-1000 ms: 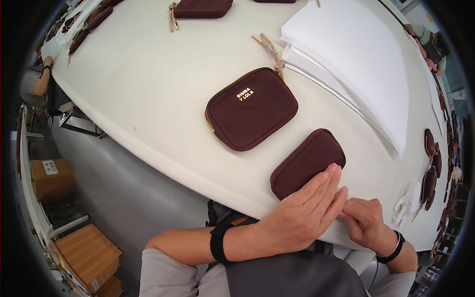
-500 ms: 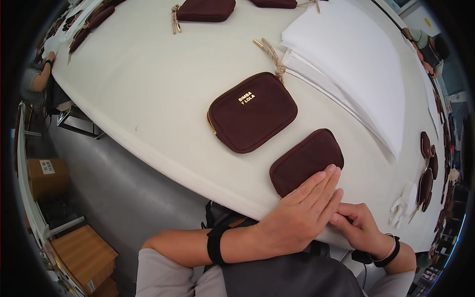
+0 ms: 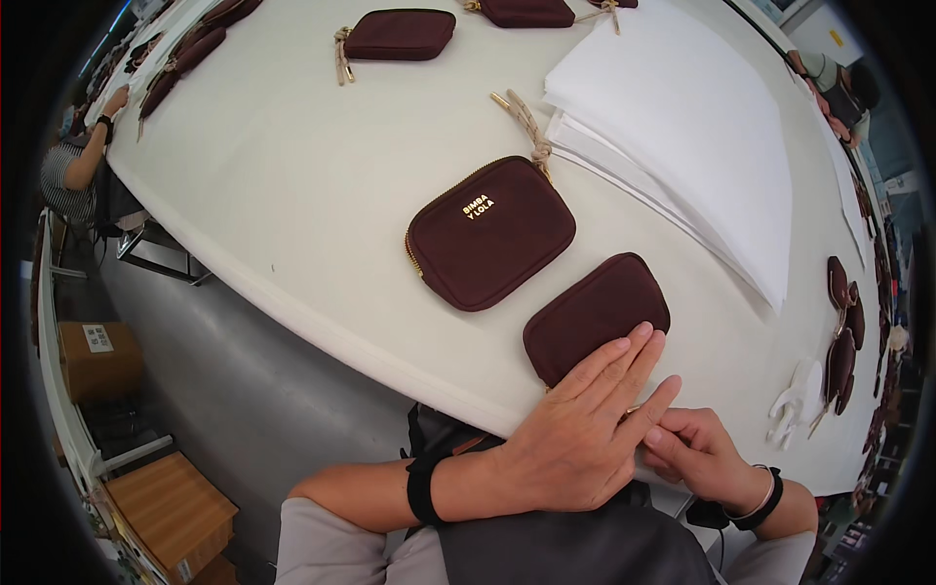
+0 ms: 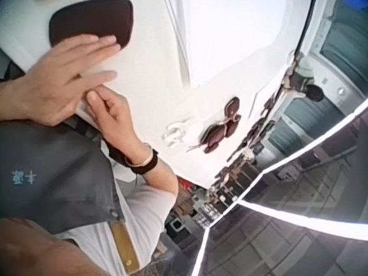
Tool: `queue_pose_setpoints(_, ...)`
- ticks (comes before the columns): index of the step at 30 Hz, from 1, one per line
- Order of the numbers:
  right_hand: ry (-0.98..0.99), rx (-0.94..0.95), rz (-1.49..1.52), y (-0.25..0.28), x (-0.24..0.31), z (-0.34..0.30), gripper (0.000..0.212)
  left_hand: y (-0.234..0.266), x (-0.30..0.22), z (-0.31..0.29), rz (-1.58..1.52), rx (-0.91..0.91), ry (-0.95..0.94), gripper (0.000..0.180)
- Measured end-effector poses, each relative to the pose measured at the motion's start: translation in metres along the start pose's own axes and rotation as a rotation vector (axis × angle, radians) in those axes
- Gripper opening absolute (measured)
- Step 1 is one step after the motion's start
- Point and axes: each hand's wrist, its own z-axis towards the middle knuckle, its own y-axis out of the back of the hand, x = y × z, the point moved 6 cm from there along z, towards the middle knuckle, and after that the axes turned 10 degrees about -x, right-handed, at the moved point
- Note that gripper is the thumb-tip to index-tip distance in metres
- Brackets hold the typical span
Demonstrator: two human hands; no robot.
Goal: The person stuffs white tissue paper into small maroon pouches to maintain their shape. They use a thin wooden stick to push the paper into the corners and smooth the interior. The person handles the pouches one at a time, repeating the process for multiple units on a long white table.
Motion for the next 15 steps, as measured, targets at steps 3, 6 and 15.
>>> queue_pose_setpoints(3, -0.099, 0.049, 0.162, -0.007, -0.006, 0.008, 0.025, 0.000, 0.002, 0.001, -0.005, 0.001, 0.015, 0.063)
queue_pose_setpoints(6, -0.137, 0.083, 0.245, -0.010, -0.010, 0.012, 0.023, 0.000, 0.003, 0.001, 0.003, 0.009, 0.016, 0.064)
queue_pose_setpoints(15, 0.058, 0.007, -0.099, 0.006, 0.002, 0.014, 0.023, 0.004, 0.001, 0.000, -0.091, 0.048, -0.045, 0.059)
